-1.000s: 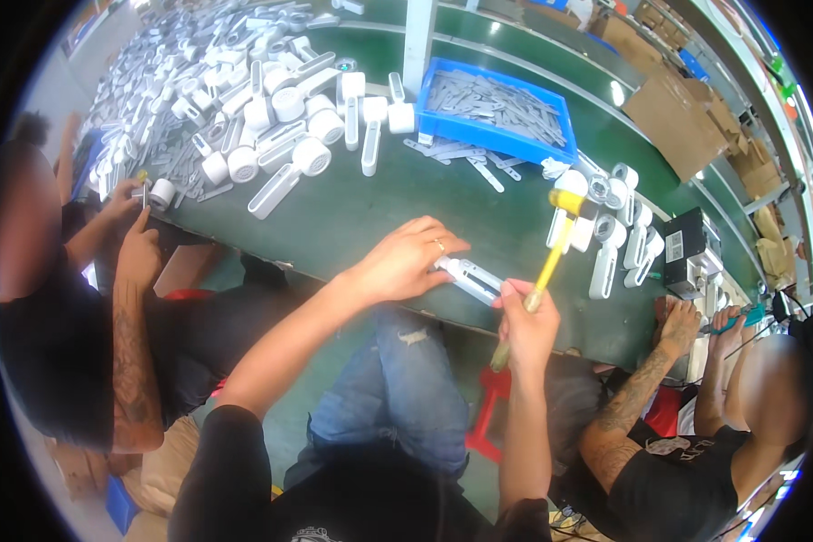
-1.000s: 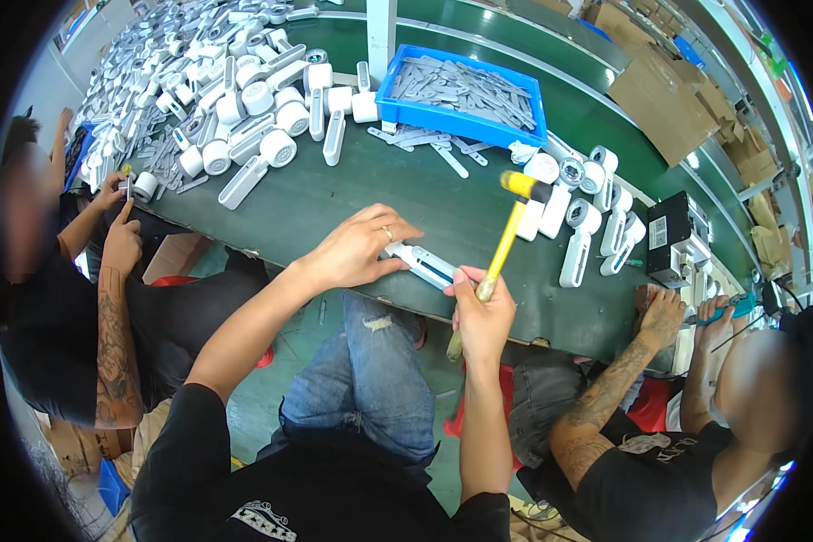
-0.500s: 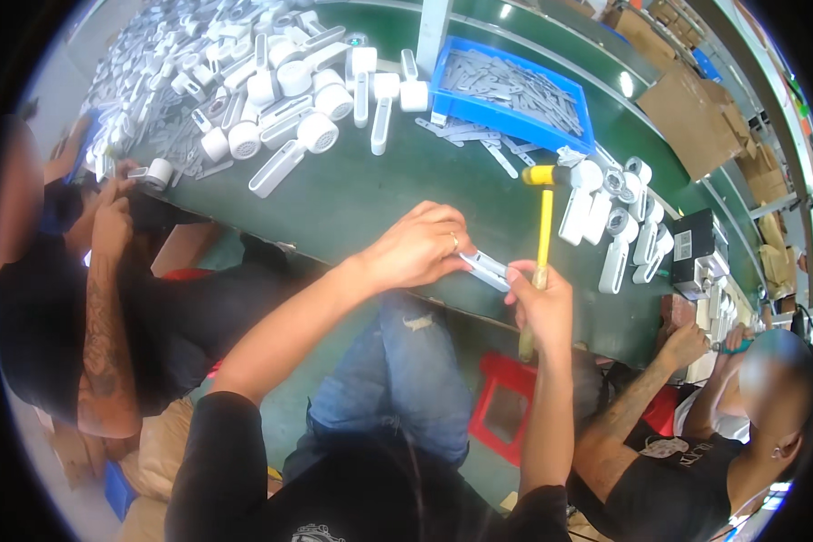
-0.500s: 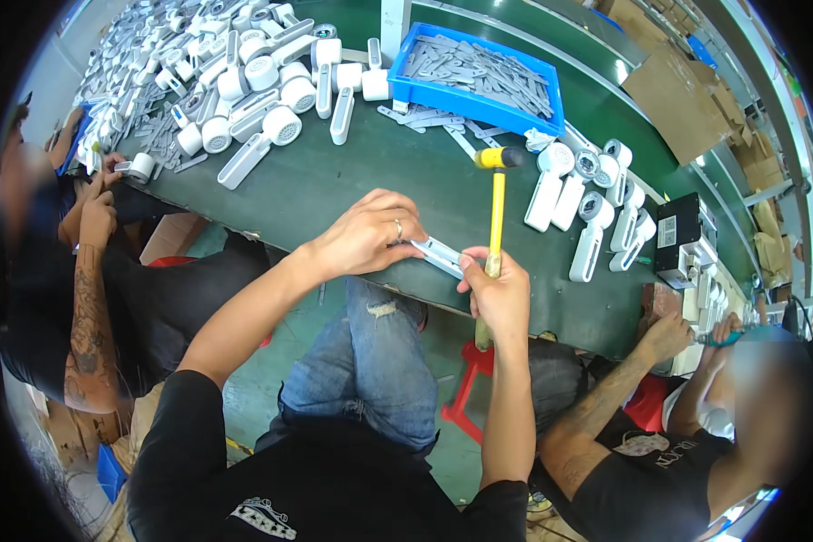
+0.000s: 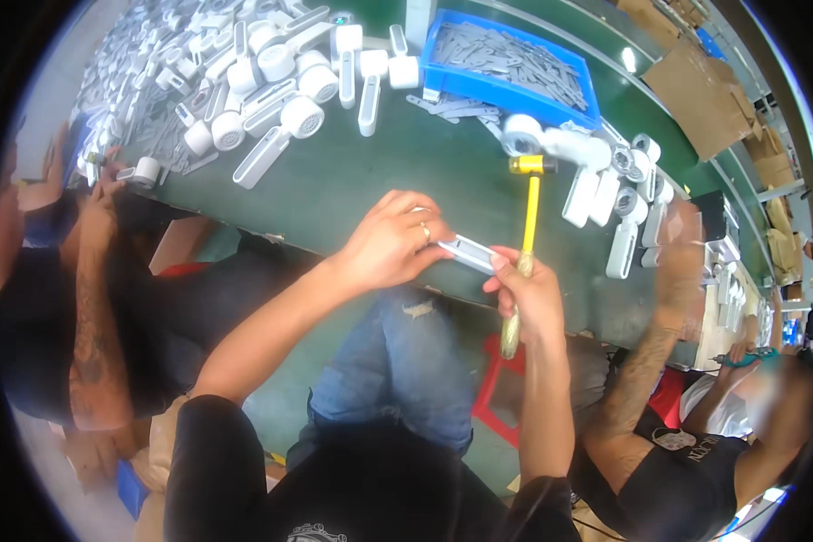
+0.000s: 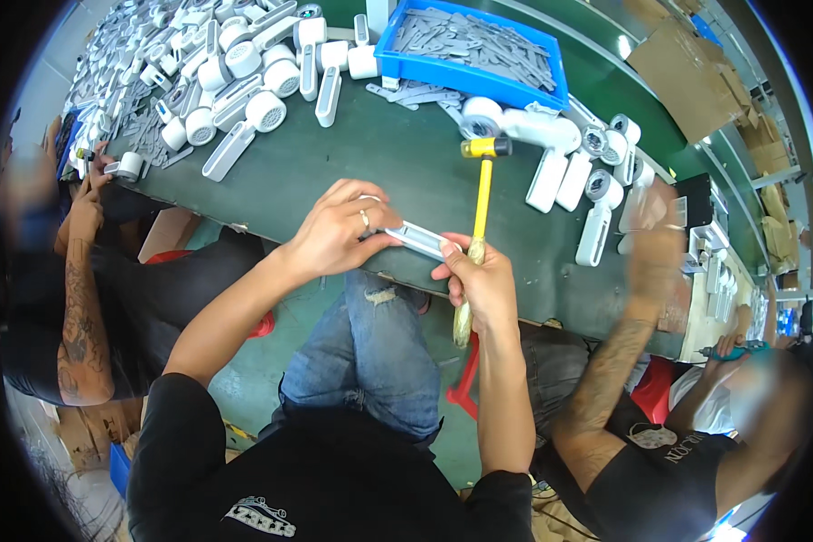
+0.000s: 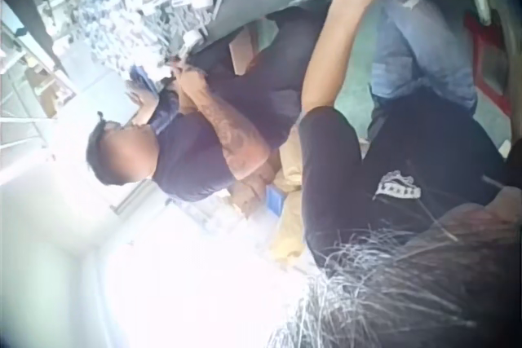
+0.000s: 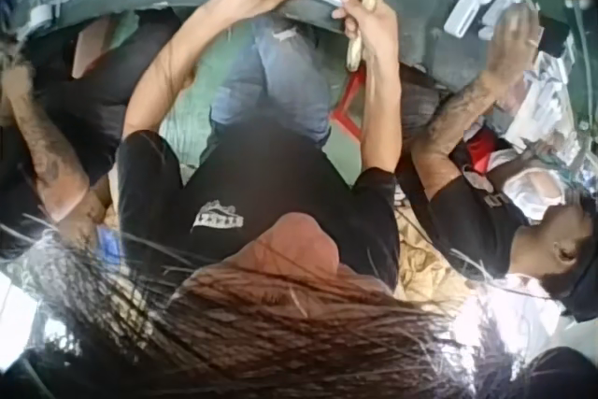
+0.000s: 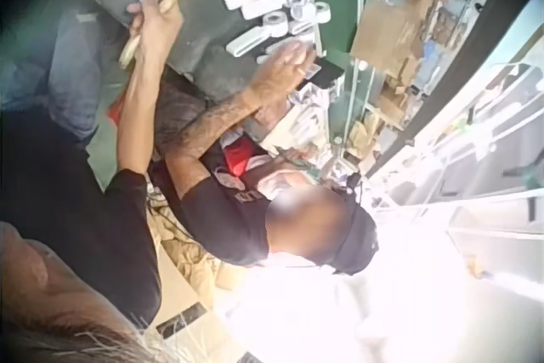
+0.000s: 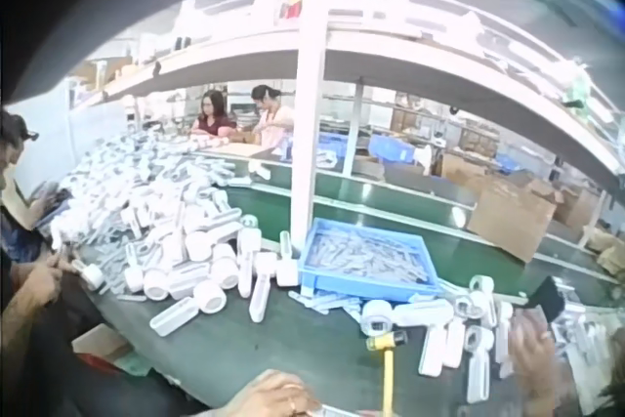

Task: Use a hammer to assemble white plastic components on an assembly line.

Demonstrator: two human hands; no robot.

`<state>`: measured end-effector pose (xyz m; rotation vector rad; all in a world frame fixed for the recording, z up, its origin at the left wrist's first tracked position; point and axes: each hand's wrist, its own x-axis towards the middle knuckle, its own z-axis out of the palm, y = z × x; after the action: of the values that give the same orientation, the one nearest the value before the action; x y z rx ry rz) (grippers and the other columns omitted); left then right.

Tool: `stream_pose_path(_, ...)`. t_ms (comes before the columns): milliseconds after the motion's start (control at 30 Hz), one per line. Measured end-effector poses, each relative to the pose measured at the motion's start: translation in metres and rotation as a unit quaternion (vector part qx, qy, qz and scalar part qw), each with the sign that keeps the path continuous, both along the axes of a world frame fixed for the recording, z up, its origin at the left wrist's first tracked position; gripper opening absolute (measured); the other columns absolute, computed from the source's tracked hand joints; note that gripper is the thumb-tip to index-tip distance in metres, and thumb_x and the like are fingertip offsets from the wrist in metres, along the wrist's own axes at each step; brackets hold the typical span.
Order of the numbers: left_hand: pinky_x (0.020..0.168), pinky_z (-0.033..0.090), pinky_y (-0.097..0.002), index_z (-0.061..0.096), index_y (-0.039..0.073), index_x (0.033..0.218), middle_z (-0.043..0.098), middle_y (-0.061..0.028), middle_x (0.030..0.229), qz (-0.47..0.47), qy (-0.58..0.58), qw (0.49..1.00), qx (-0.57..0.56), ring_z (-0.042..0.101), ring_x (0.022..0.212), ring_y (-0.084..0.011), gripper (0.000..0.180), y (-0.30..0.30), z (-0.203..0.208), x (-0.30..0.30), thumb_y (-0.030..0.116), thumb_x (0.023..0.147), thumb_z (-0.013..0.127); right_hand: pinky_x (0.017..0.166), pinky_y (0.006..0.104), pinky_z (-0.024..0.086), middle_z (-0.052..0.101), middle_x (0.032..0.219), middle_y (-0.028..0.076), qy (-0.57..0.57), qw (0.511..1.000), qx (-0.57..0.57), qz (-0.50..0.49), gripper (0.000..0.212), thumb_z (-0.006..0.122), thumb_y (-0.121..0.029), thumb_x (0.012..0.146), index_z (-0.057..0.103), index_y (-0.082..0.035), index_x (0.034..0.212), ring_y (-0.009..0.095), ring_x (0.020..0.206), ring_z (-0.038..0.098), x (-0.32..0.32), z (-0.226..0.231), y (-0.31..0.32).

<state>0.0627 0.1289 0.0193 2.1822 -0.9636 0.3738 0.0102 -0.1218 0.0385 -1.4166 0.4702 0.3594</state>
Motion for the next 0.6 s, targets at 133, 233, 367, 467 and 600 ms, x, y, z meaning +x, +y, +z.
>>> stream_pose_path(133,0.105,0.052,-0.0419,0.082,0.018,0.115,0.078,0.0001,0.105,-0.038,-0.129,0.989,0.068,0.070,0.111,-0.0220,0.030,-0.008,0.018,0.007,0.021,0.085,0.085,0.043,0.0250,0.036,0.070,0.076,0.008,-0.034,0.999,-0.013,-0.015,0.033,0.074,-0.018,0.103,0.070,0.004,0.128,0.007,0.049,0.049,-0.003,-0.006,0.006)
stream_pose_path(233,0.111,0.051,-0.0439,0.083,0.019,0.116,0.078,-0.0014,0.104,-0.079,-0.142,0.981,0.102,0.072,0.105,-0.0209,0.029,-0.014,0.012,0.011,0.021,0.088,0.081,0.042,0.0248,0.036,0.071,0.076,0.009,-0.050,0.998,-0.026,-0.023,0.030,0.074,-0.017,0.104,0.072,0.004,0.125,0.007,0.047,0.049,-0.004,-0.005,0.009)
stream_pose_path(367,0.115,0.051,-0.0466,0.084,0.018,0.112,0.078,-0.0032,0.100,-0.116,-0.144,0.977,0.102,0.074,0.090,-0.0201,0.023,-0.020,0.006,0.020,0.019,0.091,0.077,0.042,0.0238,0.036,0.065,0.072,0.004,-0.071,0.995,-0.064,-0.036,0.034,0.069,-0.020,0.108,0.066,0.002,0.134,0.006,0.047,0.048,-0.010,-0.005,0.013)
stream_pose_path(467,0.115,0.051,-0.0466,0.085,0.018,0.110,0.078,-0.0026,0.098,-0.112,-0.141,0.979,0.097,0.073,0.087,-0.0197,0.021,-0.020,0.005,0.017,0.019,0.091,0.077,0.043,0.0246,0.037,0.055,0.072,-0.001,-0.139,0.985,-0.092,-0.049,0.047,0.058,-0.028,0.113,0.054,-0.003,0.152,0.006,0.049,0.046,-0.053,0.018,0.014)
stream_pose_path(600,0.119,0.047,-0.0451,0.085,0.017,0.108,0.073,-0.0023,0.085,-0.101,-0.142,0.981,0.080,0.072,0.086,-0.0188,0.023,-0.017,0.007,0.015,0.017,0.089,0.072,0.047,0.0240,0.039,0.049,0.073,-0.002,-0.112,0.964,-0.238,-0.028,0.055,0.040,-0.029,0.119,0.034,-0.009,0.169,0.005,0.052,0.043,-0.117,0.047,0.011)
